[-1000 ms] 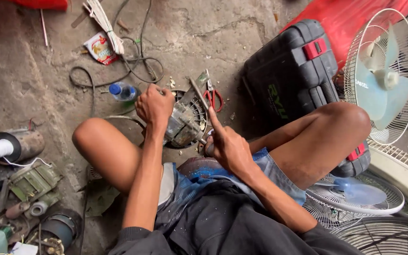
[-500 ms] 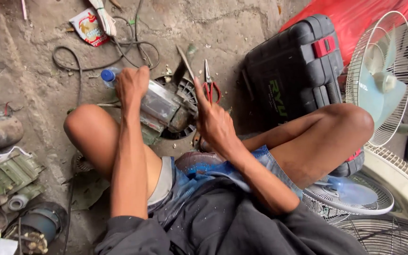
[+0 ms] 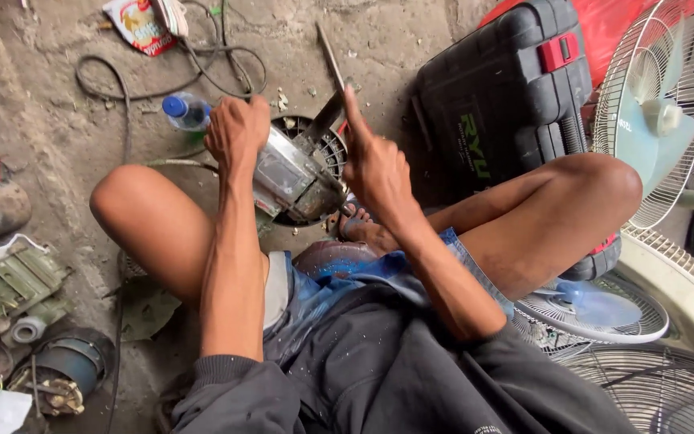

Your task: Repairing an electric motor by filing down metal parts and adjusting components with pliers.

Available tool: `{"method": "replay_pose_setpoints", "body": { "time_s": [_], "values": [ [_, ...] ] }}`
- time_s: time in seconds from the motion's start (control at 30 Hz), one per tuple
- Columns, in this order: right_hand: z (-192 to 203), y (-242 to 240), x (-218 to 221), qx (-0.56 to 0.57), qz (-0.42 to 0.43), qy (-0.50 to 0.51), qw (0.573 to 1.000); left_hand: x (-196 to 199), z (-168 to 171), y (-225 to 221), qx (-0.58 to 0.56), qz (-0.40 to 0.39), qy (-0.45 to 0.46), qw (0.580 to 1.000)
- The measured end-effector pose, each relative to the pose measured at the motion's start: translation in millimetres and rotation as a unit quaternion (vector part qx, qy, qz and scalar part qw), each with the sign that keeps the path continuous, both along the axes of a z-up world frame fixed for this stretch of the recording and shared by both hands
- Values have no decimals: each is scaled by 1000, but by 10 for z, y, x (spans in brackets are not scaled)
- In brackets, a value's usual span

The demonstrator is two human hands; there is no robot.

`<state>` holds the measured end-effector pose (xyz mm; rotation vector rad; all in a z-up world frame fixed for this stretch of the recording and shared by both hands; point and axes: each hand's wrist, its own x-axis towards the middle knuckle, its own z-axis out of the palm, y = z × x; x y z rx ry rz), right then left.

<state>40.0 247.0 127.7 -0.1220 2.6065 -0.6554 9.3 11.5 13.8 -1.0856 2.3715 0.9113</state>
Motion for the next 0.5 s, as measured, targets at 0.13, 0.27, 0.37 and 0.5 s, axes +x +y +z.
{"method": "replay_pose_setpoints", "body": {
  "time_s": [0.13,0.27,0.37,0.5],
  "values": [
    [60,162,642,57,45,-88,993,1,5,57,-19,-8,4,1000],
    [-372,205,85,-18,34,44,998,104,-163,46,-47,-38,54,997],
    [-246,93,135,-22,24,63,998,131,-49,22,-54,-39,40,997],
    [-17,132,910,37,45,-105,993,28,-20,81,-42,-1,25,999]
  ]
}}
